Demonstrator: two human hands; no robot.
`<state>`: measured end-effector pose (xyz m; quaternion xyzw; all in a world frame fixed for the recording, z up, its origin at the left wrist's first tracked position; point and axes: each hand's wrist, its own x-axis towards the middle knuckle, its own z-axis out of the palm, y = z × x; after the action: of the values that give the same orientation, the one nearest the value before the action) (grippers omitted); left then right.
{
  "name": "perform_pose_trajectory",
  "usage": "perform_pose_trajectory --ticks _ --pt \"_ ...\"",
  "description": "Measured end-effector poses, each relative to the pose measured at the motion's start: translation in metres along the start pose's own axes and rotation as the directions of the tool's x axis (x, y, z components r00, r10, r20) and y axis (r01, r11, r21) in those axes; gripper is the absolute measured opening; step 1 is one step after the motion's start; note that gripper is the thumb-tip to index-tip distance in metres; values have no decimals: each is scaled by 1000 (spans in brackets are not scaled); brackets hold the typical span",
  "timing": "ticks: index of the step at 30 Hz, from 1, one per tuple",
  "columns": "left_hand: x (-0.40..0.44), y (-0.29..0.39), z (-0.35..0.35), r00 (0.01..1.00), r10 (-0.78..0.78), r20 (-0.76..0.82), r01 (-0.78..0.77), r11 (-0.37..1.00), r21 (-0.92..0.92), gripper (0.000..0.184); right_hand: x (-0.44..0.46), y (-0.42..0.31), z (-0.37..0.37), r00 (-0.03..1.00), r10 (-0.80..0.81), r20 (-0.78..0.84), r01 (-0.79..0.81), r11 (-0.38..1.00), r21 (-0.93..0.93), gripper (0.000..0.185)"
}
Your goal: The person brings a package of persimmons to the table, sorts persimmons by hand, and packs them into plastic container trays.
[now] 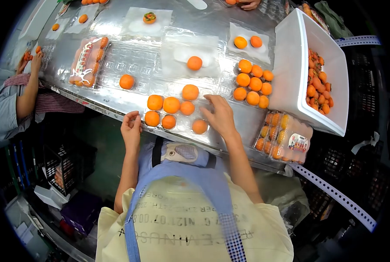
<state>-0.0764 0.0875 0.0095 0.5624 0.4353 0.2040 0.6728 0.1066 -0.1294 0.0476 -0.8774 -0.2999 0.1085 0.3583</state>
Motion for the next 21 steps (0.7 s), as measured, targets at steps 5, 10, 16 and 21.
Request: perform_pose_trajectory --ticks 5,10,16,21 --pt "12 11 -2 1000 7 28 -7 1000 -23 17 25 -24 15 994 -102 -46 100 994 -37 39" --pt "24 16 -10 998 -4 64 6 999 -37 13 36 -38 26 980 -199 19 199 980 -16 41" --pt "45 26 -10 990 6 139 6 996 -87 12 39 -57 51 892 -405 200 442 873 -204 49" --pt "56 31 -7 979 47 198 -28 995 -98 11 48 -60 54 877 -364 315 459 830 -317 51"
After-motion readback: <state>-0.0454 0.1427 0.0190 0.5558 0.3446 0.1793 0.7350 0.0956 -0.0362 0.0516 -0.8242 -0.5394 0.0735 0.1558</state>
